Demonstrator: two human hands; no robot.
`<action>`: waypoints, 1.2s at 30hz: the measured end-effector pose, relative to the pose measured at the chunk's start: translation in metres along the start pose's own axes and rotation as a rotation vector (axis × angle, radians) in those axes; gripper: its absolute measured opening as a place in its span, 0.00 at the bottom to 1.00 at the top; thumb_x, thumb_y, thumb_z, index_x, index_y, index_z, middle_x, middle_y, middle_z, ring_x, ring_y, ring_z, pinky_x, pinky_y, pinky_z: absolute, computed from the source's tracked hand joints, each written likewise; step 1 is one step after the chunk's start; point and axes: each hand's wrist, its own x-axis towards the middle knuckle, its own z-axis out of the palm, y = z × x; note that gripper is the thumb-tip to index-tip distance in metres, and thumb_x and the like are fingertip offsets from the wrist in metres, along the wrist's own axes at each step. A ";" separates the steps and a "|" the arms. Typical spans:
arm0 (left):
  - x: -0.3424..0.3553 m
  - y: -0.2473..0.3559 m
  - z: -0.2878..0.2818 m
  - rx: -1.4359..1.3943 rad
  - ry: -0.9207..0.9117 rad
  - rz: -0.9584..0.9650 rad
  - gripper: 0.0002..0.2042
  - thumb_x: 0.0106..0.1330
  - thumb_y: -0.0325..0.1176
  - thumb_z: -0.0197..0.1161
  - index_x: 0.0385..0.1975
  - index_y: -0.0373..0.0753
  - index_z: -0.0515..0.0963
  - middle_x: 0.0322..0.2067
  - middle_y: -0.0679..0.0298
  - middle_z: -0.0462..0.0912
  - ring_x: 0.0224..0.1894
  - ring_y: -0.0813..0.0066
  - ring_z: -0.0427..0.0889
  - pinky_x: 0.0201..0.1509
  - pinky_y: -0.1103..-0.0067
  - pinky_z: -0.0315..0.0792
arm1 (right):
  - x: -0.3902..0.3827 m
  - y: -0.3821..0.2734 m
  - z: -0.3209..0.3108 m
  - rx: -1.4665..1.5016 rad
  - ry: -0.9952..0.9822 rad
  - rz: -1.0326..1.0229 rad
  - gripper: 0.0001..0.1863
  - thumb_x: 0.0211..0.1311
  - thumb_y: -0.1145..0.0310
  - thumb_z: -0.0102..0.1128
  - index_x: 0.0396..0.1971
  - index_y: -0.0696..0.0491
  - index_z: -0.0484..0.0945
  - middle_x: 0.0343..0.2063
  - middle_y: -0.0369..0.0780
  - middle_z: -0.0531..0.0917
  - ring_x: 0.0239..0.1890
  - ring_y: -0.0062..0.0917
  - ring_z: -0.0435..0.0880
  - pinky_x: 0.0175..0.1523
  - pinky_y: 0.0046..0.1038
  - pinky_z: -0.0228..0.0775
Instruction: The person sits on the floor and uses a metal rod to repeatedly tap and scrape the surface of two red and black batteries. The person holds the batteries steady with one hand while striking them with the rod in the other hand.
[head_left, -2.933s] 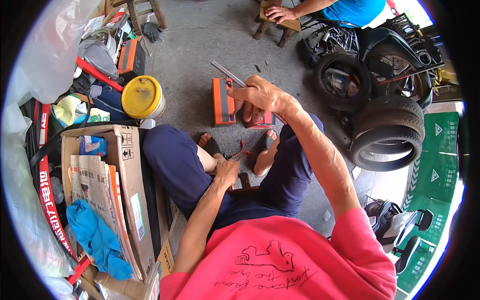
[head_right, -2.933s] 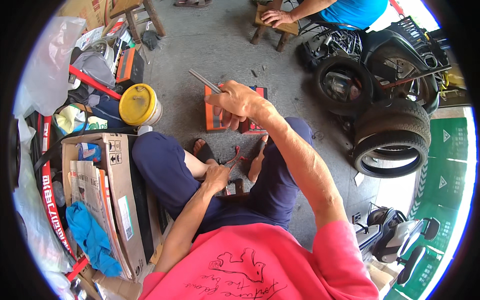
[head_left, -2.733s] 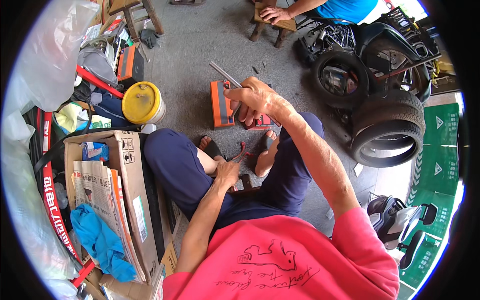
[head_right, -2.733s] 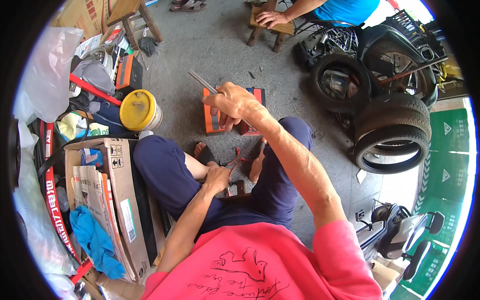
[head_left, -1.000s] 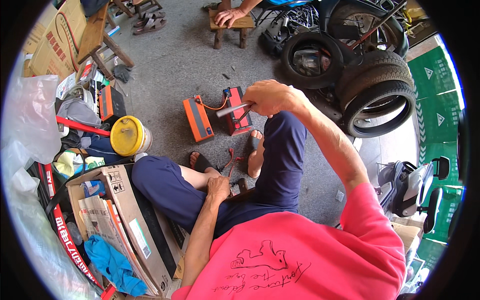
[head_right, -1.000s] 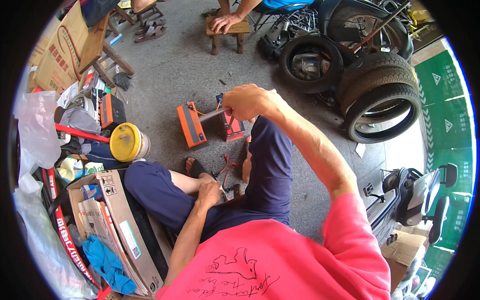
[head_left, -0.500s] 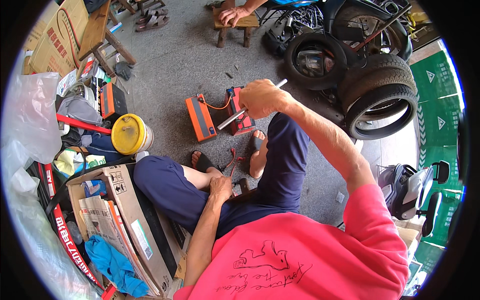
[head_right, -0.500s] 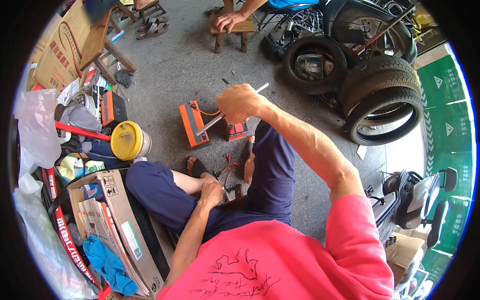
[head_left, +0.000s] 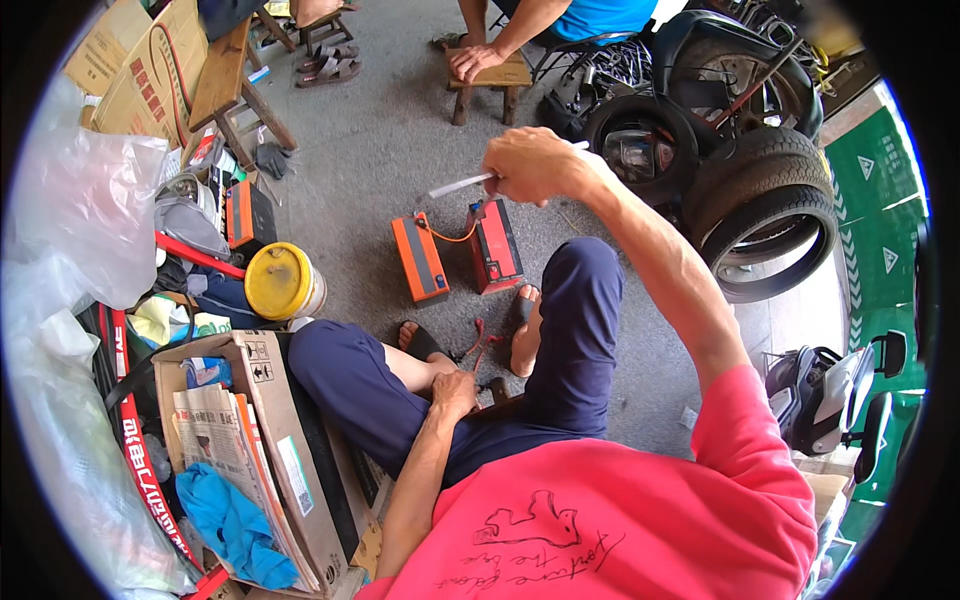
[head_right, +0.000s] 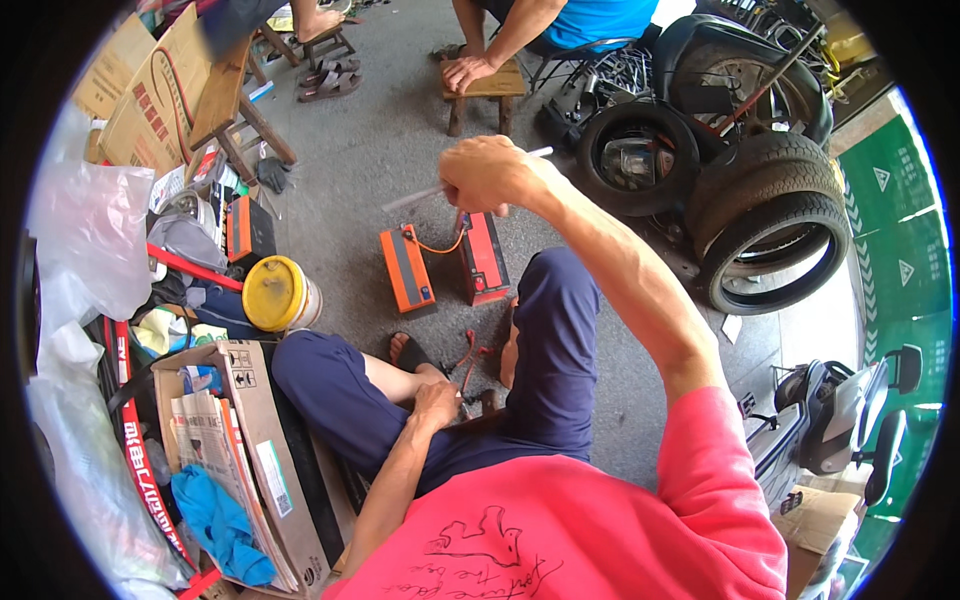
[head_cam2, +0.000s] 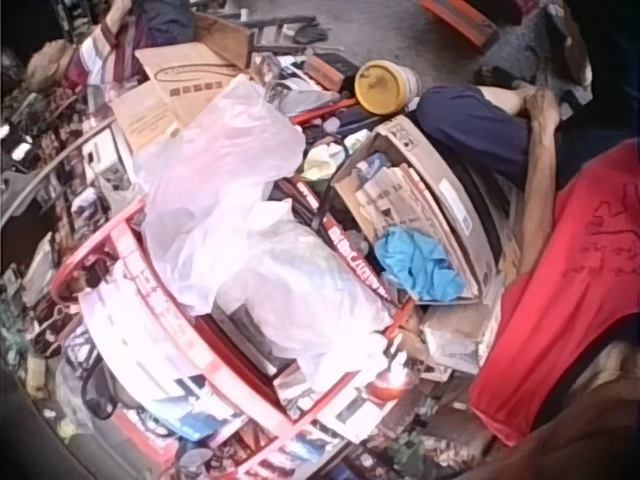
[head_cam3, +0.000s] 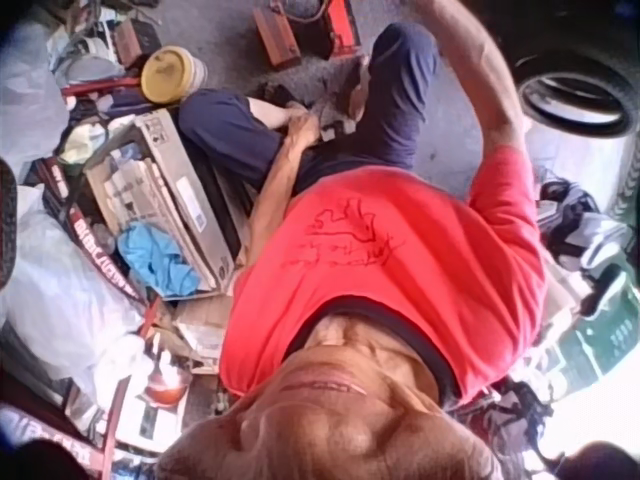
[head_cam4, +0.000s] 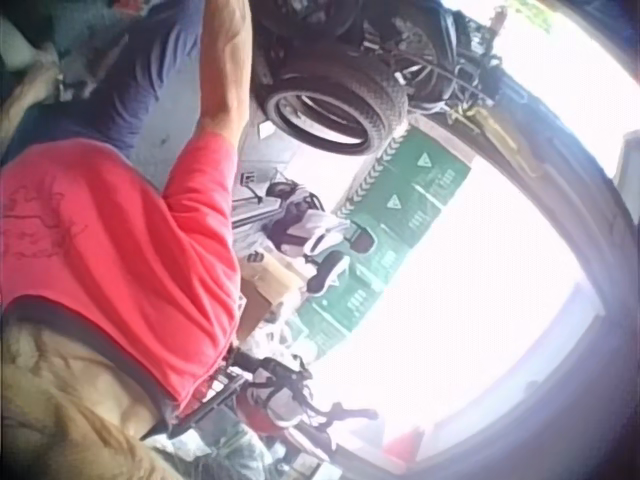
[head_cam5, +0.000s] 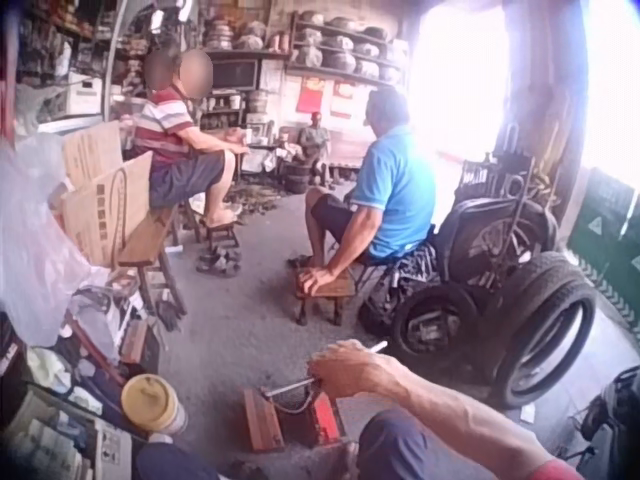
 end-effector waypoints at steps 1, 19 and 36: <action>-0.001 -0.001 0.000 -0.002 0.001 -0.007 0.13 0.62 0.40 0.60 0.36 0.37 0.80 0.36 0.50 0.83 0.43 0.52 0.81 0.47 0.61 0.71 | 0.004 -0.005 0.000 0.060 0.055 0.015 0.11 0.49 0.71 0.53 0.30 0.48 0.84 0.24 0.39 0.85 0.25 0.31 0.85 0.34 0.33 0.75; -0.006 0.001 -0.002 -0.021 0.028 -0.021 0.13 0.62 0.40 0.60 0.36 0.35 0.80 0.36 0.48 0.82 0.42 0.50 0.81 0.45 0.60 0.72 | 0.063 -0.031 0.047 0.418 0.133 0.171 0.11 0.47 0.74 0.56 0.33 0.54 0.81 0.18 0.41 0.84 0.26 0.28 0.87 0.38 0.29 0.76; 0.000 -0.002 -0.008 -0.398 0.052 -0.018 0.12 0.61 0.38 0.59 0.35 0.34 0.79 0.34 0.46 0.82 0.43 0.47 0.80 0.47 0.60 0.70 | 0.101 -0.034 0.021 0.571 0.149 0.319 0.07 0.48 0.76 0.55 0.25 0.60 0.82 0.18 0.42 0.84 0.23 0.27 0.87 0.37 0.27 0.79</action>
